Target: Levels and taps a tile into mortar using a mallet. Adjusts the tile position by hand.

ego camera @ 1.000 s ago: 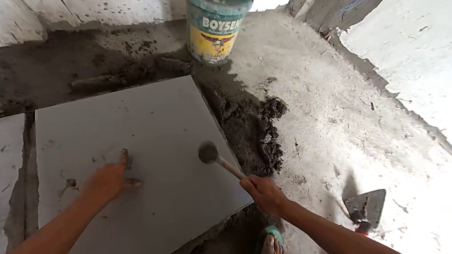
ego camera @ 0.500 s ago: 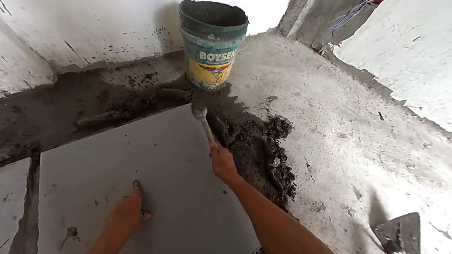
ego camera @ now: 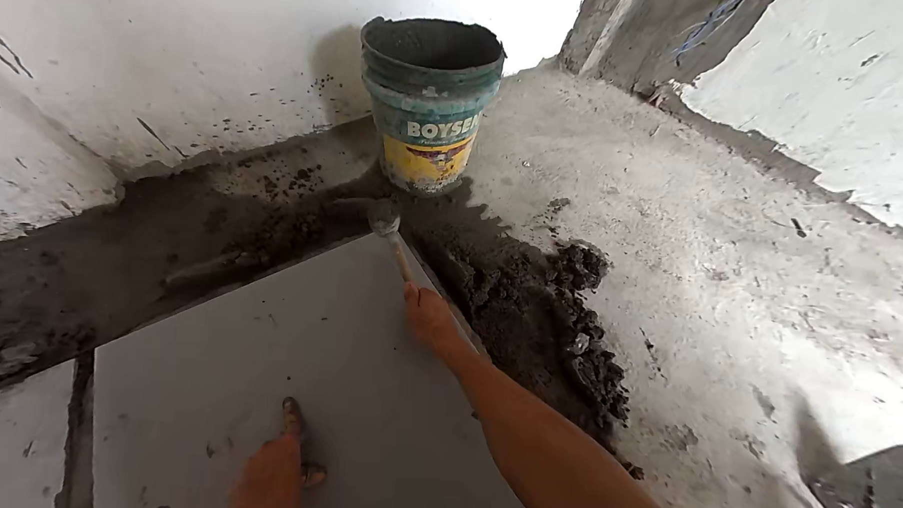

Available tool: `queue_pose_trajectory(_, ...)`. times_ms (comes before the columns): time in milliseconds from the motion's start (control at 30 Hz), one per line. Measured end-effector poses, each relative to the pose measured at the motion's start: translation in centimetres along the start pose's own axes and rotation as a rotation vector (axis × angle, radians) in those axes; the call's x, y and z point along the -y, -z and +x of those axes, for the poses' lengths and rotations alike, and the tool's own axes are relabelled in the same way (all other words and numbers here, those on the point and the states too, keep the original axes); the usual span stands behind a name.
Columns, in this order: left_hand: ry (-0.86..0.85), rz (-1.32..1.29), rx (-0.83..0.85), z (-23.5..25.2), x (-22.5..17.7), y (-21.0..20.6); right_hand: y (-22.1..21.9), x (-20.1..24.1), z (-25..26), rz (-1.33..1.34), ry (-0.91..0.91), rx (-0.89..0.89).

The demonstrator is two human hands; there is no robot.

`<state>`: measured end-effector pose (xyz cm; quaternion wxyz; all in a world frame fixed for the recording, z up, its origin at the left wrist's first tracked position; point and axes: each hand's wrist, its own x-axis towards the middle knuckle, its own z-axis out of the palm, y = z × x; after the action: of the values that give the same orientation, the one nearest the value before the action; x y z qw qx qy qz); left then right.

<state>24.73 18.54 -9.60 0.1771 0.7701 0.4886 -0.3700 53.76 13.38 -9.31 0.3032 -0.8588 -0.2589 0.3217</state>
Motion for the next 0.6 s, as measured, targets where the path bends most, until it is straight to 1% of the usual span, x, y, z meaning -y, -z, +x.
queue_pose_trajectory(67, 0.010, 0.004, 0.022, -0.3, -0.4, 0.3, 0.4, 0.8, 0.8, -0.005, -0.035, 0.059)
queue_pose_trajectory(167, 0.012, -0.014, 0.010, 0.0, -0.7, 0.7, -0.2, 1.8, 1.1, 0.006, 0.025, -0.021)
queue_pose_trajectory(267, 0.009, -0.001, 0.004, 0.2, -0.7, 0.0, -0.8, 1.3, 1.4, -0.036, -0.017, 0.042)
queue_pose_trajectory(400, -0.003, -0.013, -0.008, 0.6, -0.5, 0.5, -0.7, 2.1, 1.7, -0.035, 0.028, -0.035)
queue_pose_trajectory(500, -0.007, -0.024, 0.022, 0.5, -0.5, 0.2, -0.5, 1.8, 1.9, -0.070, -0.018, 0.039)
queue_pose_trajectory(600, -0.009, -0.035, 0.013, 0.6, -0.3, 0.6, -0.4, 3.5, 1.6, -0.055, 0.042, -0.016)
